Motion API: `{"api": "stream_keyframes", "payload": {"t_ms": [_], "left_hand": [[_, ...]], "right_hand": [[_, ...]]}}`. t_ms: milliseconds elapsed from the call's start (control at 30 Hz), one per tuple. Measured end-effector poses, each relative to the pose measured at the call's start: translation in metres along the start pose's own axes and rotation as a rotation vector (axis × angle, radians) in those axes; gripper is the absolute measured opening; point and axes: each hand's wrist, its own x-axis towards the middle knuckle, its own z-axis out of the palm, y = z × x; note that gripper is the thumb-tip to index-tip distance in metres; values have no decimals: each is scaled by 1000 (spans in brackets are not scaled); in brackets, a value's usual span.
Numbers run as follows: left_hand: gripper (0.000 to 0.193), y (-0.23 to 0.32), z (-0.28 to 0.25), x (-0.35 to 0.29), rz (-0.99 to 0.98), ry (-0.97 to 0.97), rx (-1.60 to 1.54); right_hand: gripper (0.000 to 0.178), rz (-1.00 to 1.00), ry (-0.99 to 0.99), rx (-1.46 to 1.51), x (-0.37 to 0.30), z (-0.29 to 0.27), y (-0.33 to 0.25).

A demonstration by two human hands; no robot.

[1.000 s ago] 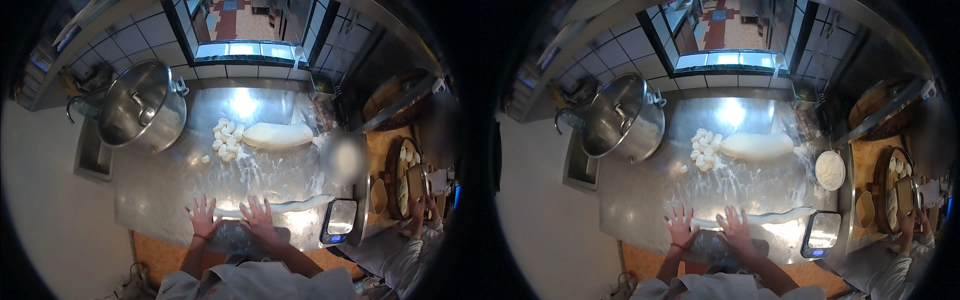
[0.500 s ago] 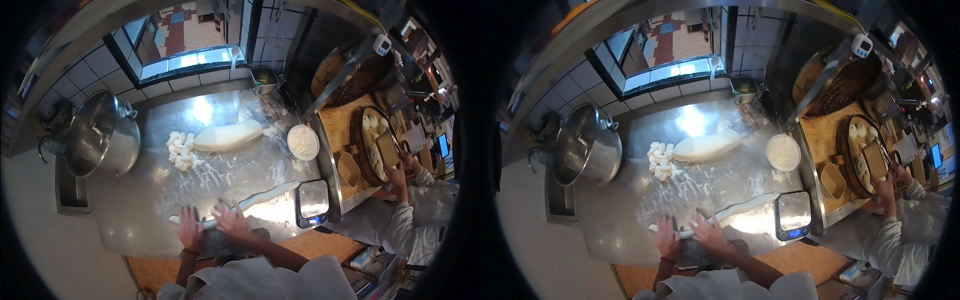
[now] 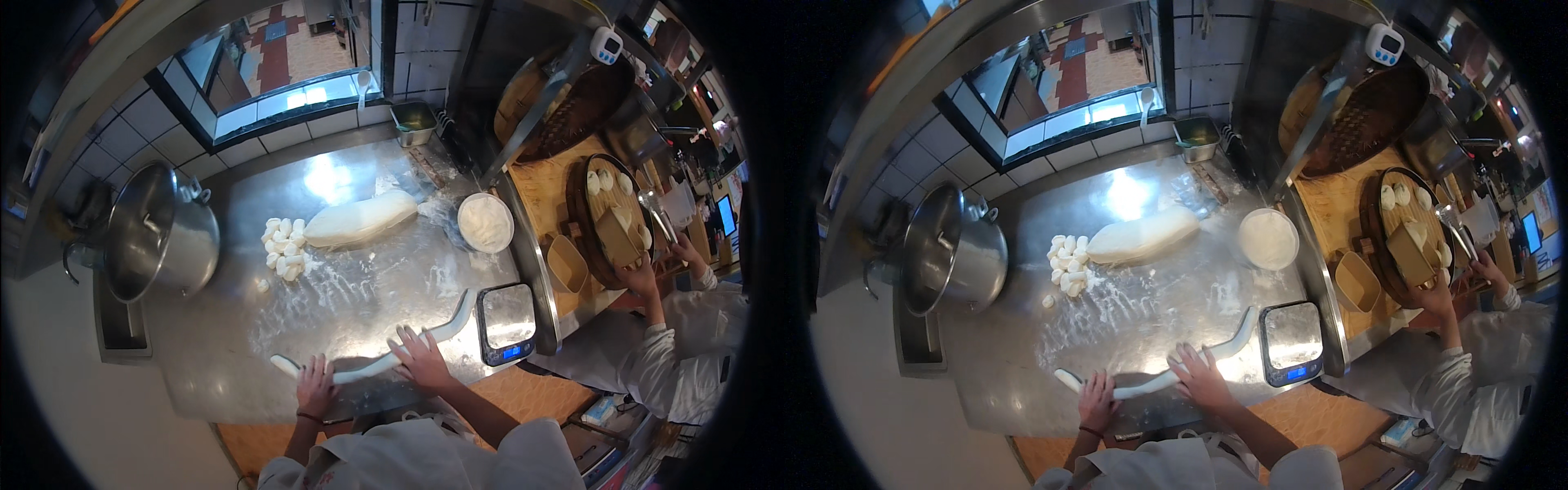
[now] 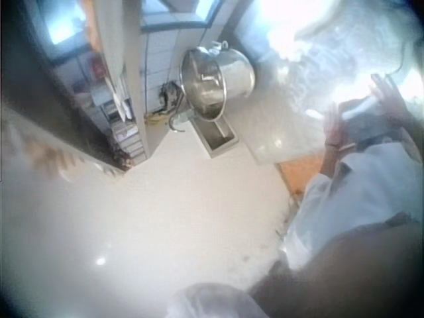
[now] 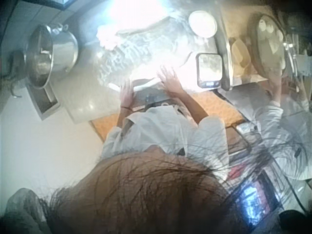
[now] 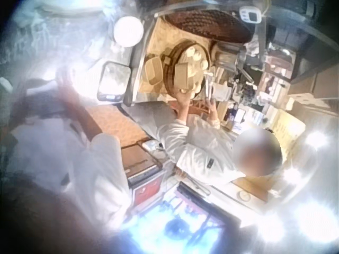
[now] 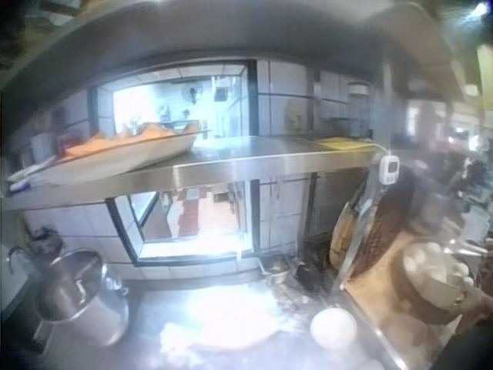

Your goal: The person rolls a long piece of dough on a metal table by hand and then uses a bench scraper to cut it into individual pieces.

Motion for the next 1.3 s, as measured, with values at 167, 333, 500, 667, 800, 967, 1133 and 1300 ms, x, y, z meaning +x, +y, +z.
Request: {"api": "stream_keyframes", "payload": {"t_ms": [167, 333, 500, 667, 800, 967, 1133, 1300], "left_hand": [[43, -43, -15, 41, -136, 220, 151], [26, -91, -5, 20, -201, 302, 155], [26, -122, -5, -9, -425, 204, 195], [47, -88, -53, 12, -233, 128, 103], [63, -18, -40, 46, -191, 136, -155], [60, 99, 9, 129, -113, 196, -176], [58, 80, 45, 78, 193, 268, -24], [33, 41, 19, 39, 213, 164, 39]], "right_hand": [[62, 56, 160, -23, 101, 7, 32], [61, 12, 191, 28, 53, 22, 9], [58, -17, 20, 39, 17, 10, -24], [63, -85, 28, 58, 55, 0, 3], [62, 163, 103, 1, 49, -59, 24], [61, 92, 225, -76, 60, -21, 49], [56, 78, -12, -35, -19, -16, 39], [60, 89, -49, 40, -47, -13, 43]]}}
